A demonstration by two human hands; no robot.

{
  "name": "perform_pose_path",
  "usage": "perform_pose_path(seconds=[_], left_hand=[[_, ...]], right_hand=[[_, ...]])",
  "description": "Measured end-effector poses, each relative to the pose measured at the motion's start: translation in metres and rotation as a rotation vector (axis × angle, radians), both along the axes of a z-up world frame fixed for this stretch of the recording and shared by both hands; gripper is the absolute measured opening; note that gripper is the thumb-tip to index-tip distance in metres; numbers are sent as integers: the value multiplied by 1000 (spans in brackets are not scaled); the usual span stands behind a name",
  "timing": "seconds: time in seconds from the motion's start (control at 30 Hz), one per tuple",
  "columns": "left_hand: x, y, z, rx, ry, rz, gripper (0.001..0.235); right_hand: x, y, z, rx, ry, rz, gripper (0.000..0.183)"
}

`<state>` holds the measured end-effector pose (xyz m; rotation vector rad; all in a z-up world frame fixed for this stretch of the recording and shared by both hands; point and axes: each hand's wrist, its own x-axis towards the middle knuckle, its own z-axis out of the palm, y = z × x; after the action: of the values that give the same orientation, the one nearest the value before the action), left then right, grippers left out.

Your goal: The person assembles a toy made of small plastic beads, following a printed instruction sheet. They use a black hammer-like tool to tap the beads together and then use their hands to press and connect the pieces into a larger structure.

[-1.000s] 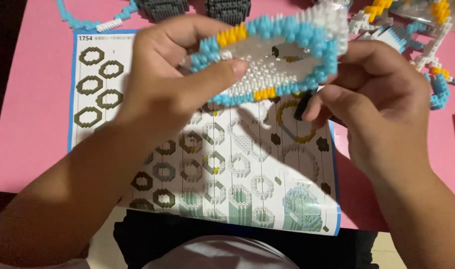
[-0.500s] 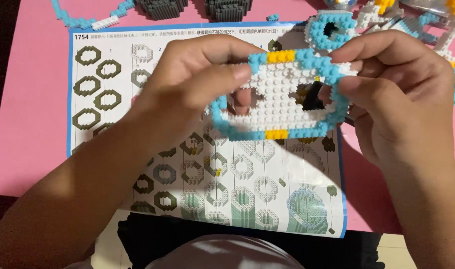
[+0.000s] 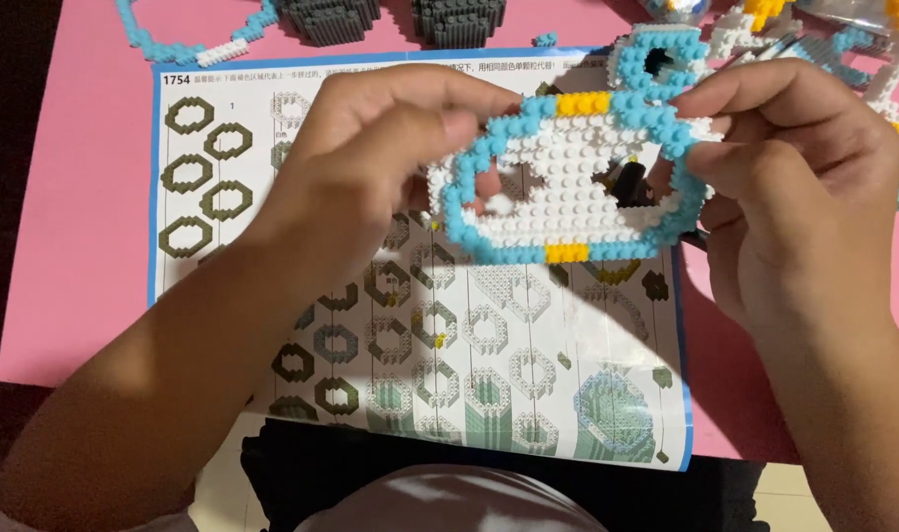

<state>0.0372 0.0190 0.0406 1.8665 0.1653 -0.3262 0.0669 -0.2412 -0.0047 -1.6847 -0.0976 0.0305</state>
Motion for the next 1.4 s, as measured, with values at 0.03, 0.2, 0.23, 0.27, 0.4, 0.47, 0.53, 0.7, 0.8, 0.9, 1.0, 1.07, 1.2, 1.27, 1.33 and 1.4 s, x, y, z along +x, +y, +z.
perform_pose_path(seconds=[0.03,0.2,0.23,0.27,0.4,0.47,0.53,0.7,0.8,0.9,1.0,1.07,1.2,1.27,1.33,1.4], left_hand=[[1,0,-9,1,-2,0,42],[1,-3,-33,-271,-249,-164,58],[1,-3,-29,-270,-251,-164,58],[1,-3,-25,-287,-147,-125,54],[4,1,-34,-547,-36,-88,60],[4,0,-31,-509,-25,-93,58],[3,-1,-26,-470,-13,-94,57],[1,-11,-10,630,2,-361,14],[3,-9,-8,687,49,-408,42],[4,8,-18,599,-299,-528,92],[7,7,-32,754,-440,-694,107],[5,7,-43,746,-533,-695,103],[6,10,-40,728,-450,-756,96],[7,15,-38,757,-431,-742,94],[8,17,-35,790,-408,-723,91],[9,15,-32,825,-318,-752,91]], right_hand=[[1,-1,-3,1,-2,0,26],[6,-5,-9,35,-20,-26,23],[5,-2,-5,36,-22,-25,23],[4,1,-2,113,27,-34,21],[4,3,1,110,114,-55,19],[4,2,2,118,119,-49,19],[4,3,0,125,127,-41,19],[-14,14,12,-636,-37,200,12],[-5,0,14,-1100,-530,342,33],[16,-34,12,-1177,-535,380,18],[32,-75,-11,-1492,-263,394,43],[42,-83,-17,-1620,-154,426,45],[48,-80,-9,-1743,26,481,35],[46,-85,-5,-1551,-19,474,31],[41,-86,1,-1350,-65,462,28],[35,-84,10,-916,124,397,17]])
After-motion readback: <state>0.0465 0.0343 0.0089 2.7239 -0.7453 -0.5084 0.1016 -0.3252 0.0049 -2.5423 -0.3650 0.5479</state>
